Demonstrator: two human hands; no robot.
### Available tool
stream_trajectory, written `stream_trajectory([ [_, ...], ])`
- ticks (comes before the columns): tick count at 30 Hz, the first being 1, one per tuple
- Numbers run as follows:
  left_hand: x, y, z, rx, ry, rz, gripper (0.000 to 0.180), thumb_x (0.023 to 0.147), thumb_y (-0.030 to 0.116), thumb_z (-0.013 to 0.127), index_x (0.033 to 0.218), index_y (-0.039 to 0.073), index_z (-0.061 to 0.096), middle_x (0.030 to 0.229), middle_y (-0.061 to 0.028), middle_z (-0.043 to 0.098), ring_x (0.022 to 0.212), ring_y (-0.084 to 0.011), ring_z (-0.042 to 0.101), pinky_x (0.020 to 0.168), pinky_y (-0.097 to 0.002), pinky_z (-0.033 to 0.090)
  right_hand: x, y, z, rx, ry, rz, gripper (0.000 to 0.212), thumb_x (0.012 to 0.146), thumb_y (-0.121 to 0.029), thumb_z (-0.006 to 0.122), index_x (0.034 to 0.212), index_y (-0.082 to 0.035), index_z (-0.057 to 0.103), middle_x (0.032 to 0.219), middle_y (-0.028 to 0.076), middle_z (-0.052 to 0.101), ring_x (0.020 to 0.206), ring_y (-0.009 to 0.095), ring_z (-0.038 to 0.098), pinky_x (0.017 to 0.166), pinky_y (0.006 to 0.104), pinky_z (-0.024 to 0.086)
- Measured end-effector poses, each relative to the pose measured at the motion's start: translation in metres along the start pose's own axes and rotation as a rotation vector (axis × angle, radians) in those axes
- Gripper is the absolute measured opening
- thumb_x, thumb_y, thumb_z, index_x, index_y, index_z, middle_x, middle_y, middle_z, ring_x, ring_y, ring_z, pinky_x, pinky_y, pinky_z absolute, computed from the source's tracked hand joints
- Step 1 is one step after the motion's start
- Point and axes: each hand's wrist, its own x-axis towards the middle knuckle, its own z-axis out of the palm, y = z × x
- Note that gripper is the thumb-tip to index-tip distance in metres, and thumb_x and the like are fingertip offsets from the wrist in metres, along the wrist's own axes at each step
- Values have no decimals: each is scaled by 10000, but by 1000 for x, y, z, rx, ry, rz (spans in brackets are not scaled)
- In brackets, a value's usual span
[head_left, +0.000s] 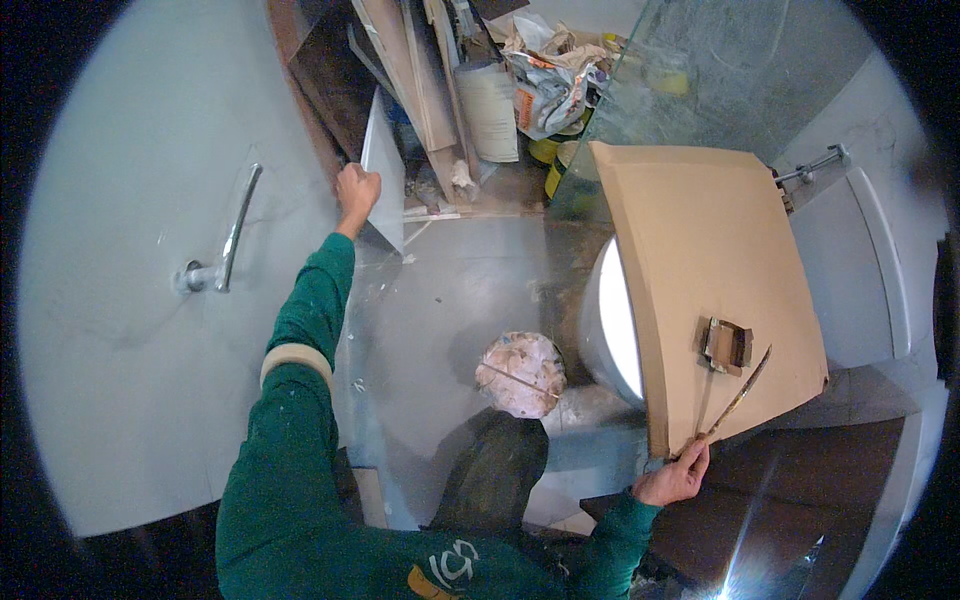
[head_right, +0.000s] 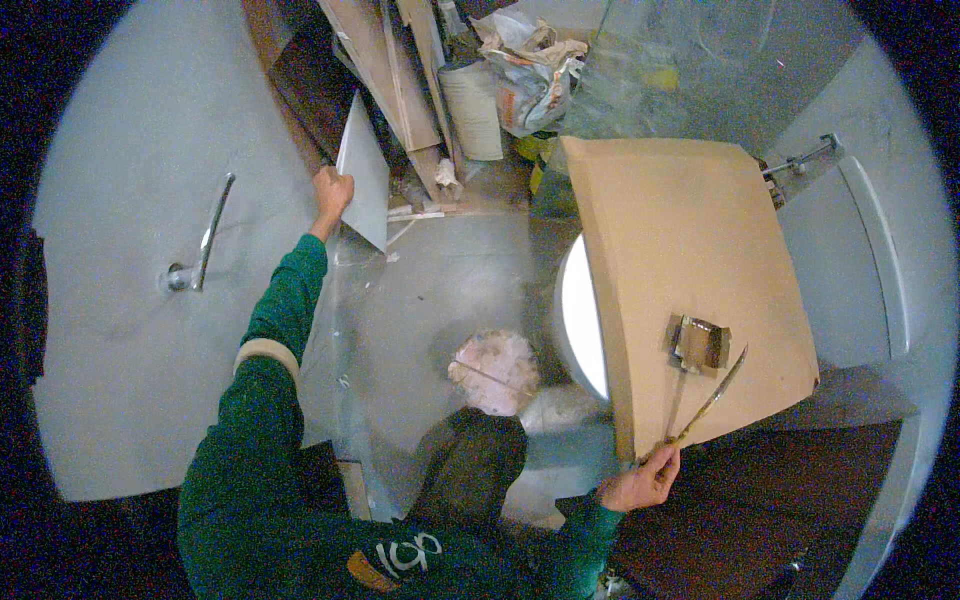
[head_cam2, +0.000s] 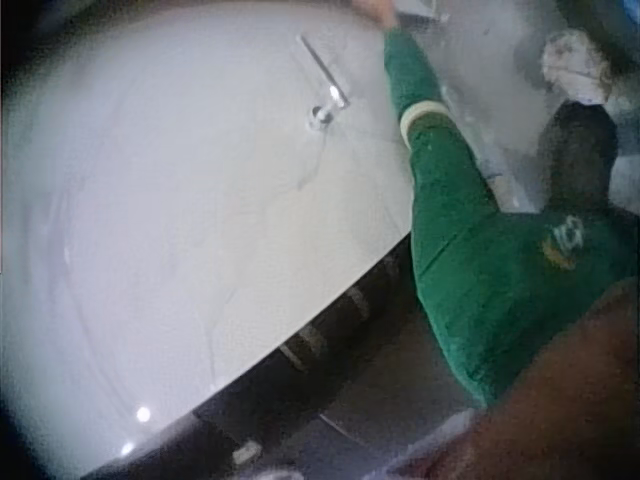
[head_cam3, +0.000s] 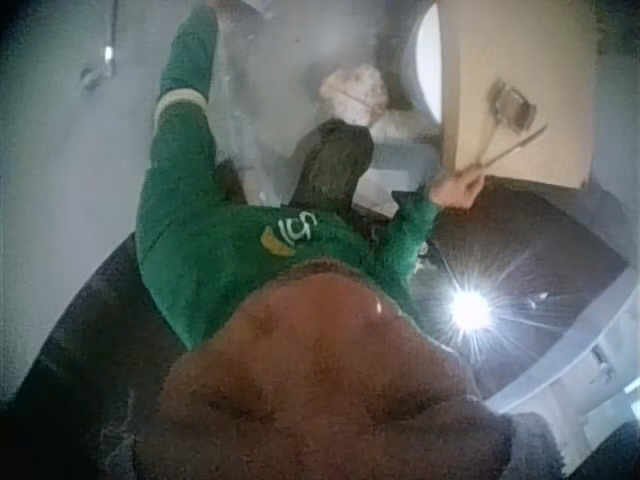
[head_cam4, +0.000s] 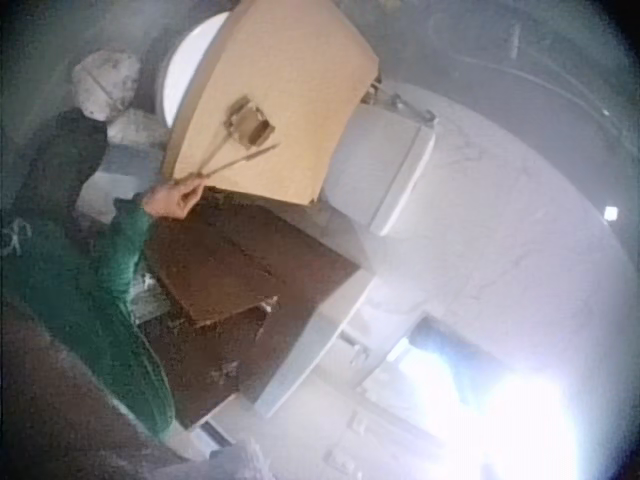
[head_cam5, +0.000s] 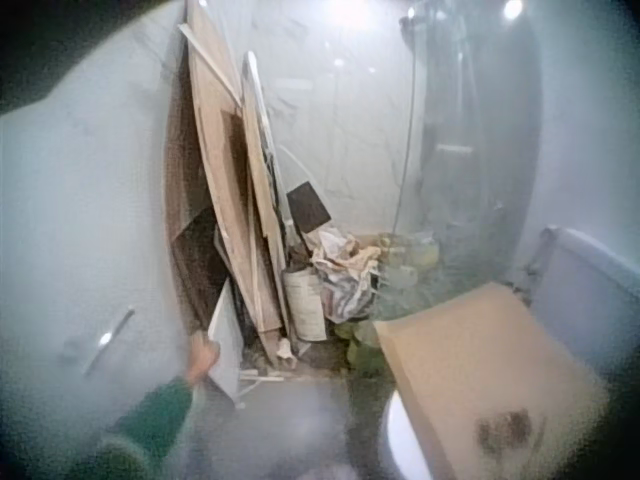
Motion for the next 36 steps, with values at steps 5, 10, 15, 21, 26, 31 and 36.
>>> stream_trajectory([
  [5,30,-11,46,-13,80,-137,341,733,253,600,911,-35,642,969,-291,656,907,-477,623,843,-534,493,-1,-3,-2,-5,-16,-2,298,994,-171,585,1167,71,609,1102,131,659,999,185,599,910,301,465],
  [10,80,-41,86,20,49,-115,366,755,252,615,999,-15,668,1085,-301,643,1039,-476,605,926,-526,476,-5,-7,0,-28,-8,-41,297,1009,-155,544,1189,78,581,1161,152,647,1044,200,590,962,313,448],
  [15,140,-57,89,158,-73,-31,365,782,250,618,995,-45,642,1064,-310,649,1039,-476,613,902,-526,496,-11,-14,5,-63,9,-26,299,1010,-177,541,1172,70,588,1170,156,640,1032,203,590,959,330,457],
  [21,119,-46,80,481,-112,69,285,838,240,636,1010,12,639,1061,-241,676,1009,-430,647,870,-511,520,-13,-16,8,-94,18,-85,301,1014,-179,550,1213,43,587,1144,125,651,1018,176,616,894,324,496],
  [26,81,-34,74,383,-103,-18,317,836,319,646,994,44,647,1072,-228,665,1061,-419,623,903,-510,498,-14,-17,7,-188,34,-90,239,1010,-157,558,1131,30,644,1060,57,657,937,136,579,873,283,463],
  [31,-8,21,52,-214,120,-1,457,806,335,740,1034,-48,642,1032,-207,683,960,-348,638,879,-420,484,-11,-13,7,-118,-8,-123,195,985,-122,580,1067,39,656,989,56,667,910,119,577,837,256,464],
  [36,-188,116,-16,-675,-134,-78,119,833,93,700,882,1,642,805,-68,677,711,-137,619,663,-281,500,-10,-12,-2,-81,-52,-153,180,982,-102,582,1073,37,651,979,41,657,888,99,566,795,238,468],
])
